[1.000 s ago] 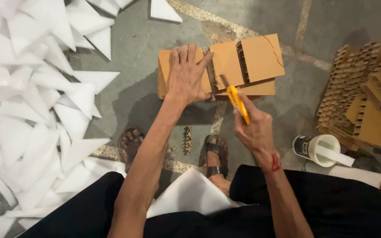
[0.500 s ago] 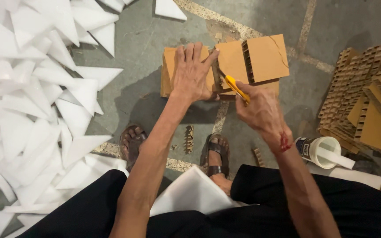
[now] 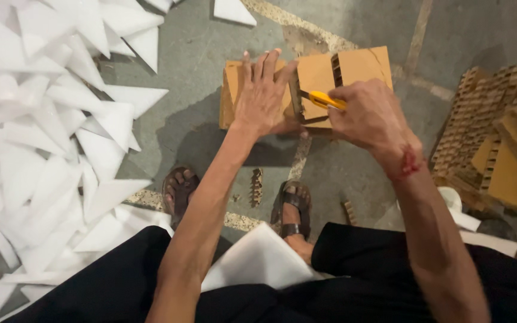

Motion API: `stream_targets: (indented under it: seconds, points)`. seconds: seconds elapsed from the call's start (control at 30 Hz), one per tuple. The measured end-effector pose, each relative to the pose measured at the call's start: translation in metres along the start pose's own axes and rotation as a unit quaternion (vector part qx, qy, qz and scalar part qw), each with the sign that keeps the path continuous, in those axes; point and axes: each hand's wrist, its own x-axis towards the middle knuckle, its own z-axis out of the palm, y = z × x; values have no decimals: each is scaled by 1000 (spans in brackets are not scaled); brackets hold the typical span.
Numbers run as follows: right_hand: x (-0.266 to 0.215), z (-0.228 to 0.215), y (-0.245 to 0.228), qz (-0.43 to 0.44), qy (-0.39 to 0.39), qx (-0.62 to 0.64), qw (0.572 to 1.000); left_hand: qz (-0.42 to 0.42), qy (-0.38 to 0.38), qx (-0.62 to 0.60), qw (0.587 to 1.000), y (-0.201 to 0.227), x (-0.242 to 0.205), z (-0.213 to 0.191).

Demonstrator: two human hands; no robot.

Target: The person sits on the floor and uses a yellow utility knife to cut a stack of brown corrugated cardboard sheets into smaller rectangular pieces. They repeatedly score and snap the cardboard, separating the cut sections and stacking them.

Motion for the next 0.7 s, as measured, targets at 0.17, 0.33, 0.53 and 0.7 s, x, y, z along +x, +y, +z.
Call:
stream_targets:
  seconds: [0.17,0.33,0.53,0.7]
  points:
    - [-36,-2,36,143,79,250,954,-92,-36,-111,989,25,-5,-31]
    - [-36,76,48,162,182,589,770,-137,17,-118,983,51,1,-13]
    - [-42,112,31,137,199,531,812,-212,-17,-105,972,56,3,-3]
    - [-65,77,21,103,236,361,896,-215,-1,-113,970,45,-2,9]
